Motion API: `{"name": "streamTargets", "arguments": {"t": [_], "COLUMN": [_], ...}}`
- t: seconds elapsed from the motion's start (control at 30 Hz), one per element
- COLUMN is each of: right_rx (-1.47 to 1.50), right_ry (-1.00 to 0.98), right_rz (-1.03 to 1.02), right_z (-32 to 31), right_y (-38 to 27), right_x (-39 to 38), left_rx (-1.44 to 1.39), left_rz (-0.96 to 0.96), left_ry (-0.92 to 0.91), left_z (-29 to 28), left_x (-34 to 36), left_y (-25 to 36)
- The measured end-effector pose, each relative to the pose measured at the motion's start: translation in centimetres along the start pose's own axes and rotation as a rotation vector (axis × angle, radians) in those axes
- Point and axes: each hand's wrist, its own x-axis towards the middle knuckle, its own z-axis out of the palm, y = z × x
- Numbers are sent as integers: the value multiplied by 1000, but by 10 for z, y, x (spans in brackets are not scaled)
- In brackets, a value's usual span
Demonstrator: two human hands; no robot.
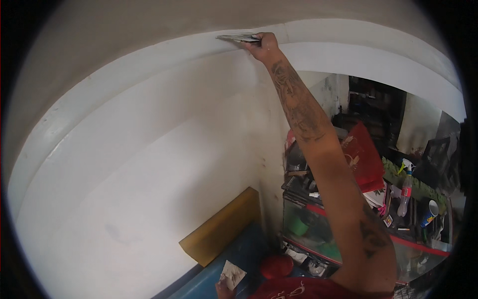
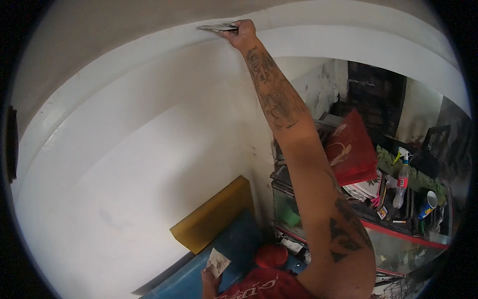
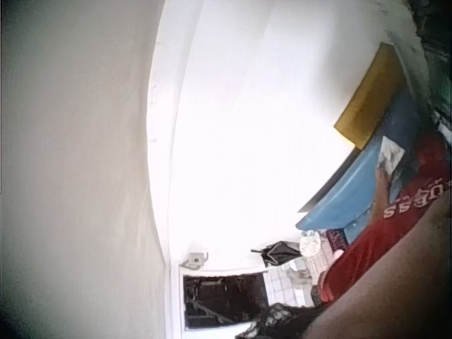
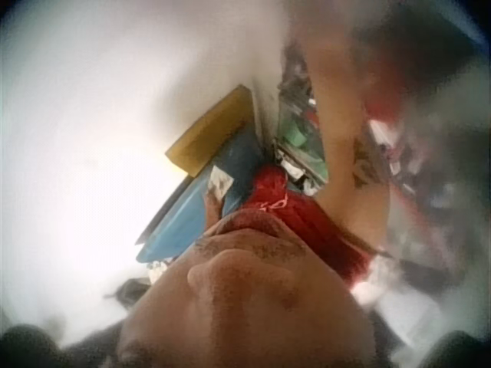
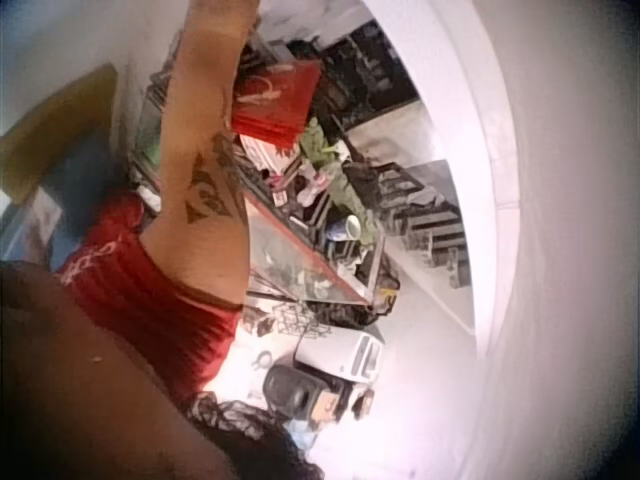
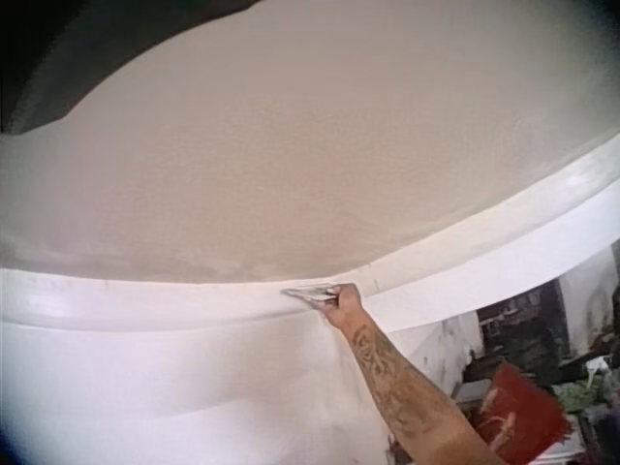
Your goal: Applying white putty or plaster to a wall corner using a putty knife and a board.
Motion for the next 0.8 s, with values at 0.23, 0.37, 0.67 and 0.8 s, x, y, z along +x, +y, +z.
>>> {"name": "streamTargets", "arguments": {"t": [0.23,0.37,0.67,0.8], "right_rx": [58,-101,-324,6], "right_ry": [7,-30,-162,-146], "right_rz": [20,-53,-157,-40], "right_z": [20,21,-9,6], "right_y": [14,9,-28,-43], "right_x": [11,17,56,12], "left_rx": [483,248,185,145], "left_rz": [257,-15,56,-51], "left_ry": [160,9,71,-4], "left_z": [14,23,9,5], "left_x": [-17,-12,2,3], "left_y": [-35,-52,-29,-31]}}
